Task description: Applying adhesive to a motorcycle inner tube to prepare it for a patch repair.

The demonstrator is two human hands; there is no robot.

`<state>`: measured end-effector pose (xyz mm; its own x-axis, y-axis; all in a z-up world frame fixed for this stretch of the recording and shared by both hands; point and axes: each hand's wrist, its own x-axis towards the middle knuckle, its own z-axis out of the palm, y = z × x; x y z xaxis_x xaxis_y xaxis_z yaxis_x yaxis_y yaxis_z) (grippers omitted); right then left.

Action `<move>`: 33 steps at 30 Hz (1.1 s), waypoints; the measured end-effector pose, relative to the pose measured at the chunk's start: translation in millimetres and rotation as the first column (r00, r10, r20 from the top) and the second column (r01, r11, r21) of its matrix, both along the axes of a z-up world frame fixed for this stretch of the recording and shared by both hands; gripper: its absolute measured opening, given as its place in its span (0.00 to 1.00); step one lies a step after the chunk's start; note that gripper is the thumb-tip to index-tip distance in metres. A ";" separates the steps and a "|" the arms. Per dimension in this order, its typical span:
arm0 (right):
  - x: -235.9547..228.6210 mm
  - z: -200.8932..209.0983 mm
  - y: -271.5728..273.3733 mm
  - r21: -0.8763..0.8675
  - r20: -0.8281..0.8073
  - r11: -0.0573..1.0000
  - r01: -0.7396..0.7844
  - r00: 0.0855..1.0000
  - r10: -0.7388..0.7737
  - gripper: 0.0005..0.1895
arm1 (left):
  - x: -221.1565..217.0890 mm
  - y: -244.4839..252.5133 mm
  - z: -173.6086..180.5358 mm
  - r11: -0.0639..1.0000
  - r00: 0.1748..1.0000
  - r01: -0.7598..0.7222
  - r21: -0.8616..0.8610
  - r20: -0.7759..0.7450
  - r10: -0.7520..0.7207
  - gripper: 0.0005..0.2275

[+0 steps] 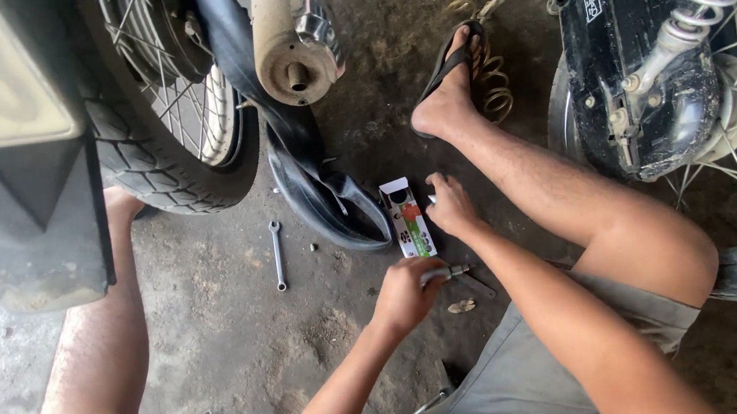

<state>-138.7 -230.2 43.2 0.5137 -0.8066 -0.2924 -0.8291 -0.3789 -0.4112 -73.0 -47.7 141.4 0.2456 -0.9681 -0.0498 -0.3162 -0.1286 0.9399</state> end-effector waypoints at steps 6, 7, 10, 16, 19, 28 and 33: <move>-37.0 -24.4 2.8 0.008 -0.013 0.967 0.255 0.967 -0.255 0.22 | 26.1 -103.5 -105.9 0.957 0.742 0.034 0.290 0.634 -0.218 0.05; -32.7 -20.7 8.9 0.009 -0.019 0.965 0.262 0.965 -0.262 0.22 | 30.1 -116.6 -114.5 0.956 0.744 0.043 0.291 0.629 -0.225 0.05; -13.5 4.4 30.7 0.040 0.044 0.962 0.268 0.962 -0.270 0.25 | 38.8 -144.3 -130.2 0.929 0.623 -0.014 0.370 0.730 -0.281 0.06; 13.5 10.7 60.4 0.191 -0.209 0.969 0.159 0.971 -0.119 0.49 | 44.6 -154.5 -201.3 0.981 0.401 -0.083 0.173 0.907 -0.126 0.04; 12.6 3.3 60.5 0.221 -0.266 0.959 0.175 0.957 -0.113 0.51 | 54.4 -157.7 -196.2 0.956 0.543 -0.036 0.291 0.809 -0.226 0.05; 29.3 81.6 8.0 -0.056 -0.424 0.982 -0.179 0.895 0.139 0.47 | 88.4 -169.5 -103.6 0.915 0.914 -0.190 0.356 0.404 0.033 0.15; 104.6 49.2 -134.8 -0.617 -0.746 0.701 -0.356 0.548 -0.379 0.31 | 97.4 -144.9 -32.2 0.967 0.935 -0.157 0.199 -0.285 0.210 0.10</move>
<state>-34.1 -365.1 92.4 0.3472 -0.9369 0.0418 -0.6305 -0.2001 0.7500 24.3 -192.6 109.2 0.3656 -0.8779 -0.3092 0.0234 -0.3234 0.9460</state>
